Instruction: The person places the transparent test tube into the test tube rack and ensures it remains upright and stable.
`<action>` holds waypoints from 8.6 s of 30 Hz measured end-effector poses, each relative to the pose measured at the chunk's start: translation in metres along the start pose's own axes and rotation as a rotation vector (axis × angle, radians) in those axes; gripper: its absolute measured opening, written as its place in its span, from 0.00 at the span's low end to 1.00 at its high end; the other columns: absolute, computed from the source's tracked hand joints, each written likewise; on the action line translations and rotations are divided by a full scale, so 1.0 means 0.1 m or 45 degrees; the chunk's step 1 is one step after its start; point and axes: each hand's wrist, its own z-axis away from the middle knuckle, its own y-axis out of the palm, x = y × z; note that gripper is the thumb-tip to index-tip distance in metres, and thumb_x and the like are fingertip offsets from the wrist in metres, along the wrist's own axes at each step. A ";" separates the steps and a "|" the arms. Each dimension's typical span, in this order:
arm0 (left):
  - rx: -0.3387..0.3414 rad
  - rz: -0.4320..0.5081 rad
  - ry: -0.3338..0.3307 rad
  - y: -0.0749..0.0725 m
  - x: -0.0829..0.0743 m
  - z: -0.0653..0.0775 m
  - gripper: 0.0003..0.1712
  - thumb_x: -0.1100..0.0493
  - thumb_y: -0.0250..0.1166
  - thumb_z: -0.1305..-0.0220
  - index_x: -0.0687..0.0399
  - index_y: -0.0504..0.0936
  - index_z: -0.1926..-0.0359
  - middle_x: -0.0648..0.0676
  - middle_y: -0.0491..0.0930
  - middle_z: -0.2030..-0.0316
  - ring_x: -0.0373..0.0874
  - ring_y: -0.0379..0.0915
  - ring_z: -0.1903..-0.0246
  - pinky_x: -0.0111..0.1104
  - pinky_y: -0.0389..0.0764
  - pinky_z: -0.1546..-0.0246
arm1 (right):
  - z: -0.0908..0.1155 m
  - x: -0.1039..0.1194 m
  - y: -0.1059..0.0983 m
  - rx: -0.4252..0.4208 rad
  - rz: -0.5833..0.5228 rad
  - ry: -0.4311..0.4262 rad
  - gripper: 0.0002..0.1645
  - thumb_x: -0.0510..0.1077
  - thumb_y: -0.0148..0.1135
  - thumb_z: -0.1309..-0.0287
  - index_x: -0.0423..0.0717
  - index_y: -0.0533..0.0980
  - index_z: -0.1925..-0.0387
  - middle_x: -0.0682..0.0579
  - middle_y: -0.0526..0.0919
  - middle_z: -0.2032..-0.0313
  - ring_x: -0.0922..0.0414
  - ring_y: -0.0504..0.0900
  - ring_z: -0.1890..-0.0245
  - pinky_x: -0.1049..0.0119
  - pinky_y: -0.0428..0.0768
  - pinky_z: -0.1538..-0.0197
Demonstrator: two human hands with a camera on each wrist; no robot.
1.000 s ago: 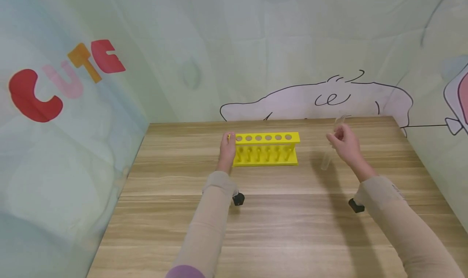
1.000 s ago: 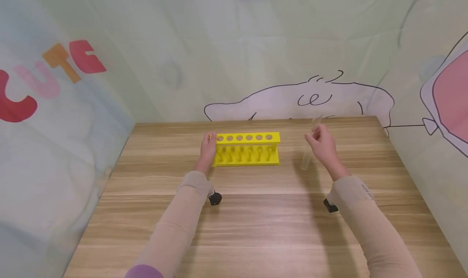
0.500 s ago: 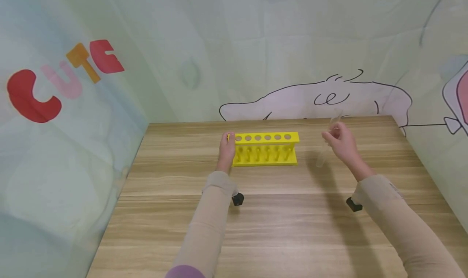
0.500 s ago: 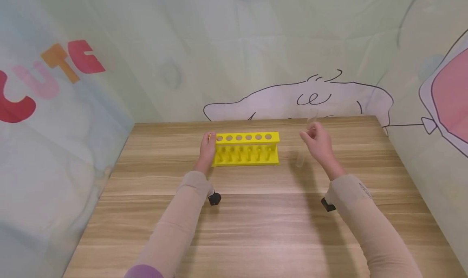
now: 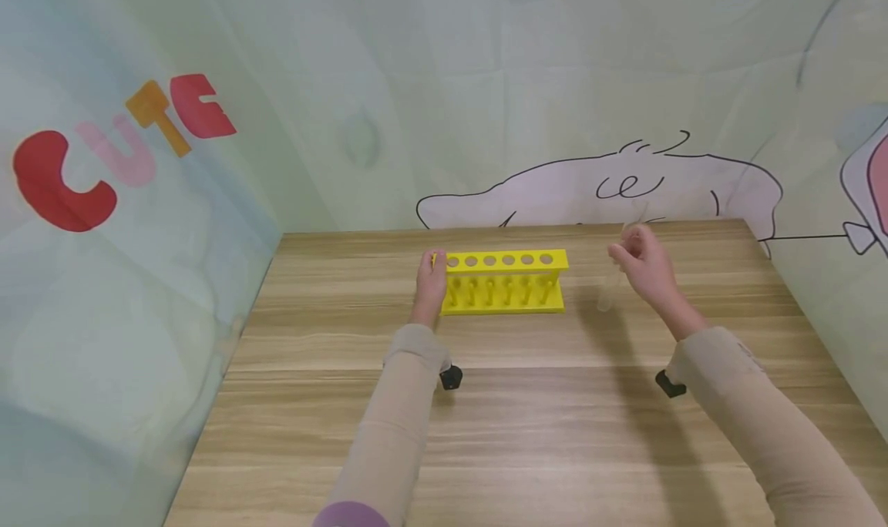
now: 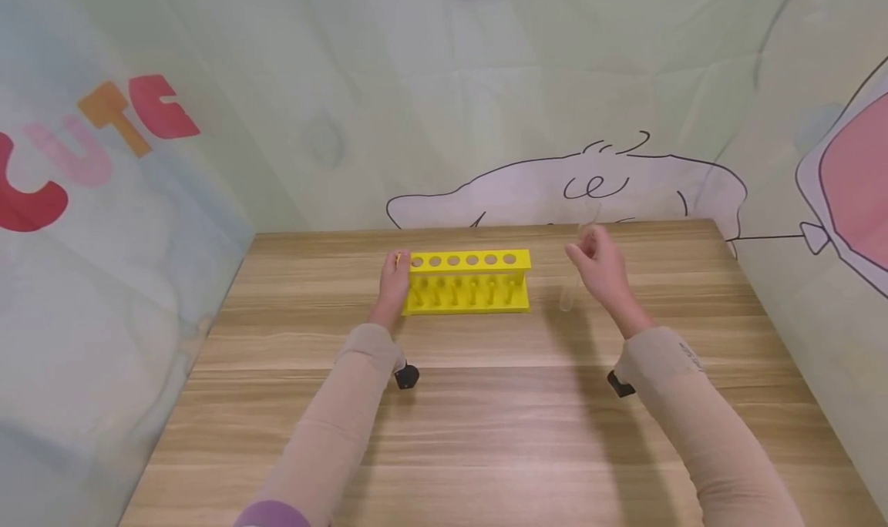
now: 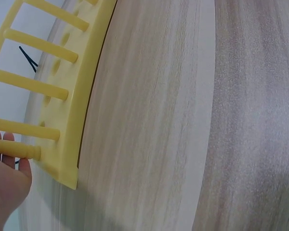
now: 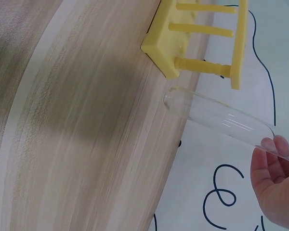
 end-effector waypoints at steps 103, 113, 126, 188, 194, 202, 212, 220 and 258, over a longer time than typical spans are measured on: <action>0.025 -0.067 -0.020 -0.02 0.00 0.00 0.17 0.46 0.40 0.33 0.50 0.65 0.52 0.52 0.67 0.50 0.46 0.60 0.49 0.43 0.62 0.45 | -0.35 0.62 0.28 -0.071 -0.113 -0.055 0.17 0.48 0.51 0.41 0.41 0.61 0.57 0.44 0.77 0.66 0.55 0.76 0.67 0.75 0.70 0.71; 0.024 -0.073 -0.014 -0.01 0.00 -0.01 0.17 0.46 0.40 0.32 0.50 0.65 0.52 0.53 0.68 0.49 0.47 0.60 0.48 0.43 0.62 0.44 | -0.38 0.65 0.34 -0.085 -0.113 -0.093 0.17 0.46 0.52 0.41 0.39 0.62 0.57 0.43 0.77 0.67 0.48 0.76 0.66 0.76 0.69 0.74; 0.017 -0.050 -0.003 -0.02 0.02 -0.01 0.15 0.49 0.40 0.32 0.50 0.66 0.53 0.53 0.68 0.51 0.47 0.61 0.49 0.43 0.63 0.46 | -0.40 0.69 0.44 -0.095 -0.118 -0.084 0.17 0.46 0.52 0.41 0.40 0.62 0.56 0.45 0.77 0.67 0.60 0.74 0.69 0.74 0.71 0.70; 0.008 -0.077 0.005 -0.01 0.03 -0.01 0.17 0.46 0.39 0.33 0.49 0.66 0.52 0.52 0.68 0.50 0.46 0.61 0.48 0.42 0.63 0.45 | -0.35 0.64 0.66 -0.108 -0.065 -0.107 0.16 0.48 0.50 0.41 0.42 0.62 0.57 0.47 0.72 0.67 0.56 0.68 0.68 0.67 0.70 0.63; 0.005 -0.076 -0.007 -0.01 0.02 0.00 0.17 0.46 0.39 0.33 0.49 0.66 0.53 0.51 0.68 0.49 0.46 0.60 0.48 0.42 0.62 0.44 | -0.34 0.64 0.67 -0.118 -0.057 -0.131 0.15 0.46 0.51 0.41 0.41 0.62 0.58 0.46 0.72 0.68 0.55 0.69 0.68 0.66 0.70 0.63; -0.004 -0.102 -0.019 -0.01 0.01 0.01 0.17 0.45 0.40 0.33 0.48 0.66 0.52 0.51 0.68 0.49 0.46 0.61 0.47 0.42 0.62 0.44 | -0.34 0.63 0.69 -0.118 -0.036 -0.131 0.14 0.46 0.51 0.41 0.41 0.62 0.60 0.46 0.72 0.70 0.55 0.67 0.71 0.67 0.69 0.65; -0.009 -0.107 -0.006 -0.01 0.01 0.01 0.17 0.46 0.40 0.33 0.49 0.66 0.53 0.52 0.68 0.50 0.47 0.61 0.49 0.42 0.63 0.45 | -0.33 0.62 0.70 -0.091 -0.052 -0.100 0.14 0.47 0.50 0.40 0.41 0.62 0.60 0.47 0.71 0.68 0.55 0.69 0.68 0.65 0.71 0.62; -0.007 -0.097 0.003 -0.01 0.01 0.02 0.16 0.46 0.40 0.33 0.49 0.66 0.54 0.53 0.68 0.50 0.47 0.61 0.48 0.42 0.63 0.45 | -0.34 0.59 0.73 -0.092 -0.036 -0.114 0.12 0.46 0.51 0.41 0.43 0.62 0.63 0.46 0.72 0.71 0.55 0.68 0.72 0.67 0.70 0.67; -0.004 -0.116 0.030 -0.01 0.00 0.04 0.19 0.45 0.39 0.33 0.52 0.66 0.53 0.54 0.69 0.53 0.47 0.62 0.53 0.41 0.65 0.48 | -0.30 0.53 0.79 -0.045 -0.025 -0.048 0.11 0.46 0.49 0.40 0.45 0.59 0.64 0.46 0.71 0.69 0.54 0.67 0.69 0.65 0.69 0.65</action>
